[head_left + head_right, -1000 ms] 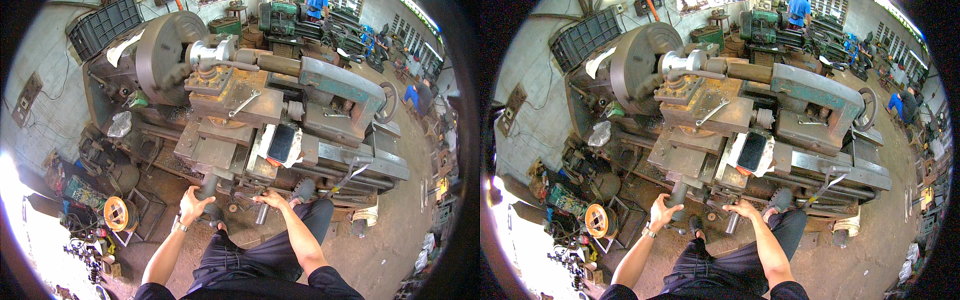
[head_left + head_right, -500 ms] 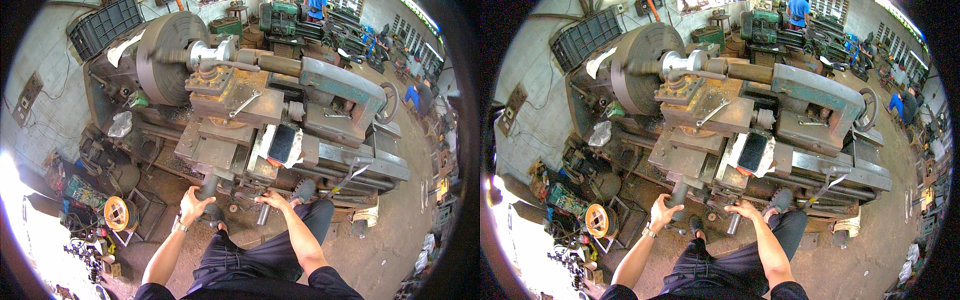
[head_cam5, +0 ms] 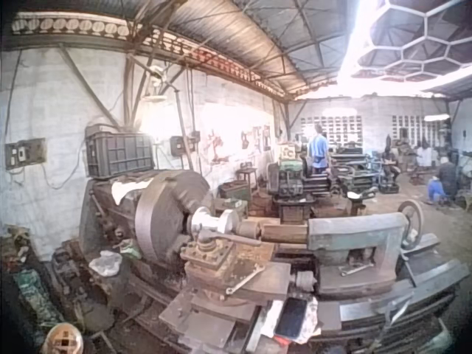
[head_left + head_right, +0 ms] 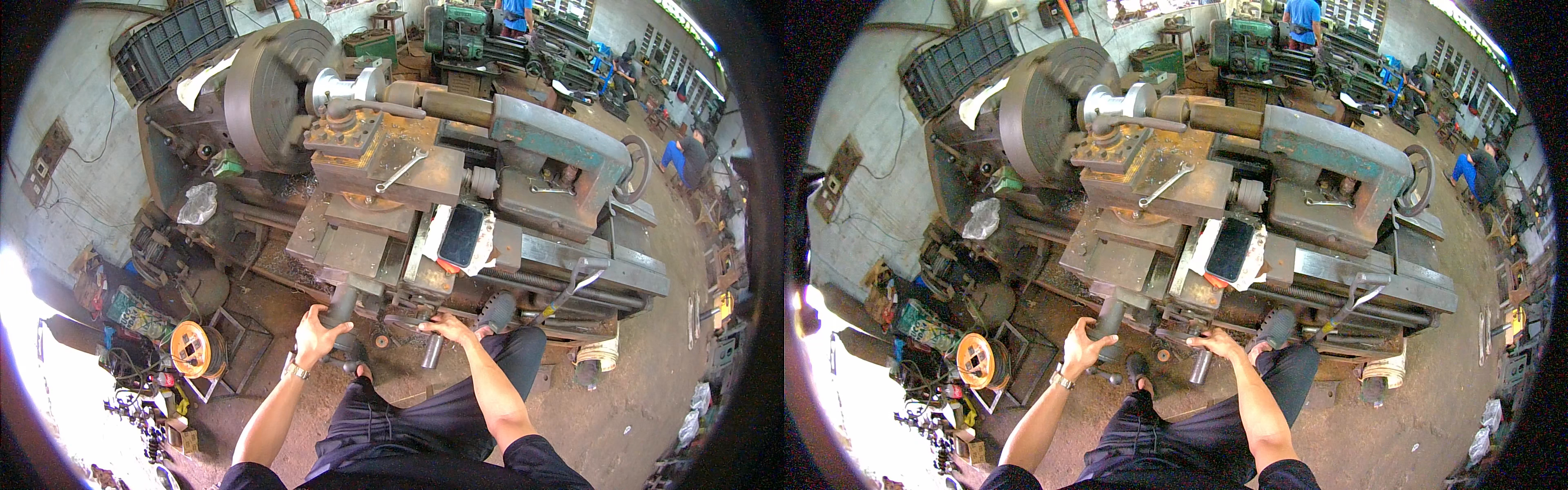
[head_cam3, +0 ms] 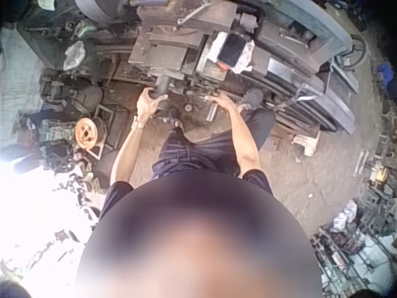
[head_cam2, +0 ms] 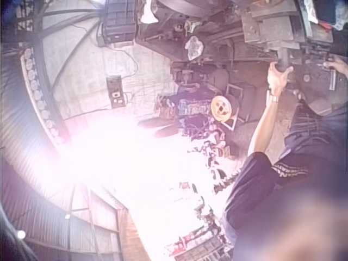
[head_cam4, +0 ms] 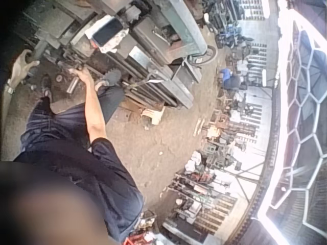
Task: The person operates a metal lathe, using both hands to adjust the cross-slide and longitudinal feed handles while a cylindrical workpiece rotates in the chuck. The operator maintains control of the cutting tool position throughout the clip.
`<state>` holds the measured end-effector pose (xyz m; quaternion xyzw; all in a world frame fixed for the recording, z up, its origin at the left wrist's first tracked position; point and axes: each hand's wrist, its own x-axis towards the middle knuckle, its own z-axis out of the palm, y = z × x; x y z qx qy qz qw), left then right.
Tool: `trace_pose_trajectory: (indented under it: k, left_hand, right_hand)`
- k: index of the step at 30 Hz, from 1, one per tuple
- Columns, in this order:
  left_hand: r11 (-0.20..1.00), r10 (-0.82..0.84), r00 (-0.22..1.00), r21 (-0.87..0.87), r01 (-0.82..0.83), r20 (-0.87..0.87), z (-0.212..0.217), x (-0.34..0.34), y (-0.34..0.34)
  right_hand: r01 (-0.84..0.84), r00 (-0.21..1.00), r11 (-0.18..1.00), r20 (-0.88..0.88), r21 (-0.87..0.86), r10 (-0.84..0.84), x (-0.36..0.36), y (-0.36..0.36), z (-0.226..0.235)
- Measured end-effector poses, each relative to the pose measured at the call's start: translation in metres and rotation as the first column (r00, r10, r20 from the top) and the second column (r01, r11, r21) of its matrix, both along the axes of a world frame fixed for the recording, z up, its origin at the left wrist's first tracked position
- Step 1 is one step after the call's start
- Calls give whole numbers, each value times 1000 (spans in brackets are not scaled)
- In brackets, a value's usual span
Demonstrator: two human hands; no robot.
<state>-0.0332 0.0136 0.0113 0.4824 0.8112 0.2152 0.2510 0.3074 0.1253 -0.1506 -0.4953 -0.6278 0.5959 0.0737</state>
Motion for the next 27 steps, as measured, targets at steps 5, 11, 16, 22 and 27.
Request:
trace_pose_trajectory:
  k: [5,11,16,22,27]
  left_hand:
    - [1000,-2,1000,2,2,2,-1,0,0]
    - [1000,-2,1000,20,3,-24,1,2,-1]
    - [1000,-2,1000,8,2,-16,3,2,0]
    - [1000,2,1000,13,-2,-18,0,1,-1]
    - [994,-31,998,106,37,-60,-7,0,-1]
  right_hand:
    - [-13,999,999,-50,-49,11,3,0,1]
    - [21,998,1000,-67,-8,-22,4,-2,-4]
    - [3,998,1000,-65,-29,-5,7,-1,-11]
    - [-26,998,999,-57,-33,24,7,-1,-3]
    - [-73,997,994,15,-80,74,7,-3,24]
